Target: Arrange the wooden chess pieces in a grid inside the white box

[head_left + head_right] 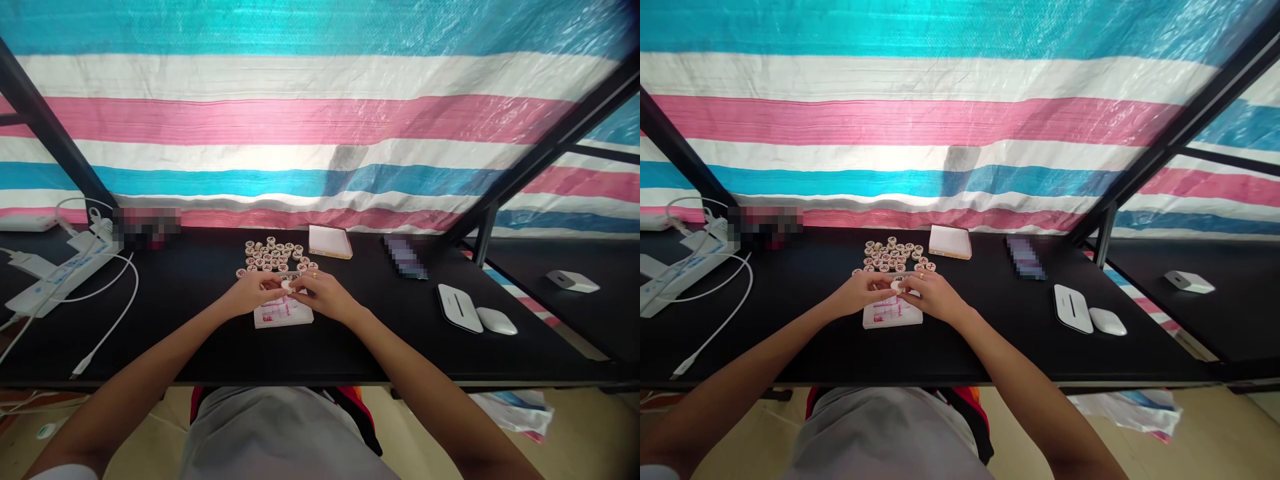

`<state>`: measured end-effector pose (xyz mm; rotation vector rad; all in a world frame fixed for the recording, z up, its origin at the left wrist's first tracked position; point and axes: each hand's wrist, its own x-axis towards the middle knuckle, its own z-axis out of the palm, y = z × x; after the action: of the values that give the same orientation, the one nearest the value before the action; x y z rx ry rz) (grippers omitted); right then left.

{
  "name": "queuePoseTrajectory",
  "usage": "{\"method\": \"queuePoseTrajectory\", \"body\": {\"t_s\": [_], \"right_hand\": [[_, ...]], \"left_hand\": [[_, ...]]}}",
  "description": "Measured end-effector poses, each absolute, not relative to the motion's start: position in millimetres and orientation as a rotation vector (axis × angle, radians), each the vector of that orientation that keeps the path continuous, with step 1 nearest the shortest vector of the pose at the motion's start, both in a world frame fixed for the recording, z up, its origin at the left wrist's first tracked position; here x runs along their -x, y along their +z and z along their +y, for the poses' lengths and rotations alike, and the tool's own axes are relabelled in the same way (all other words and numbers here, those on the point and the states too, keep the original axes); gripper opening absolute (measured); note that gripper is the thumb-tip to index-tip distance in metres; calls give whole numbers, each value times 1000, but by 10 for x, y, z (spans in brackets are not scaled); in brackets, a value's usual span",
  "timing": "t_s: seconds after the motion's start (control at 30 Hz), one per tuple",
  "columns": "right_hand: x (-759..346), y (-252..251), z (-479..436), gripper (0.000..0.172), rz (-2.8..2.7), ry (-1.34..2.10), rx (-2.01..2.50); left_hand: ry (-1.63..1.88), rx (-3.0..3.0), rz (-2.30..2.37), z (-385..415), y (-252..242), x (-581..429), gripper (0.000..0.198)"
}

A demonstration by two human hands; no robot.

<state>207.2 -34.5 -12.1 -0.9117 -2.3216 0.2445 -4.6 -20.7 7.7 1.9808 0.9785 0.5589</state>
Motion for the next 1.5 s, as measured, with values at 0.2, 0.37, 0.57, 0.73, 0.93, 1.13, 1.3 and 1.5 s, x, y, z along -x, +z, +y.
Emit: {"method": "queuePoseTrajectory", "body": {"t_s": [0.2, 0.37, 0.57, 0.73, 0.93, 1.13, 1.3, 1.5], "right_hand": [[-2053, -71, -381, 17, -2267, 457, 978], [-2039, -66, -389, 16, -2212, 596, 1044], [-2051, -130, -359, 11, -2251, 436, 969], [-2070, -132, -355, 10, -2287, 310, 909], [-2057, -153, -347, 10, -2331, 293, 868], [-2071, -115, -338, 11, -2343, 340, 926], [-2191, -114, -250, 14, -2273, 354, 1083], [-2240, -170, -183, 14, -2251, 344, 1151]], "left_hand": [[585, -2001, 938, -194, 35, 59, 27], [675, -2367, 959, -187, -40, 68, 21], [712, -2570, 916, -214, -24, 101, 28], [614, -2454, 941, -248, 121, 117, 37], [500, -2328, 1015, -216, 136, 101, 34], [233, -2455, 1079, -146, 181, 208, 29], [26, -2558, 1194, -76, 243, 321, 30], [-51, -2576, 1156, -82, 228, 321, 29]]}}
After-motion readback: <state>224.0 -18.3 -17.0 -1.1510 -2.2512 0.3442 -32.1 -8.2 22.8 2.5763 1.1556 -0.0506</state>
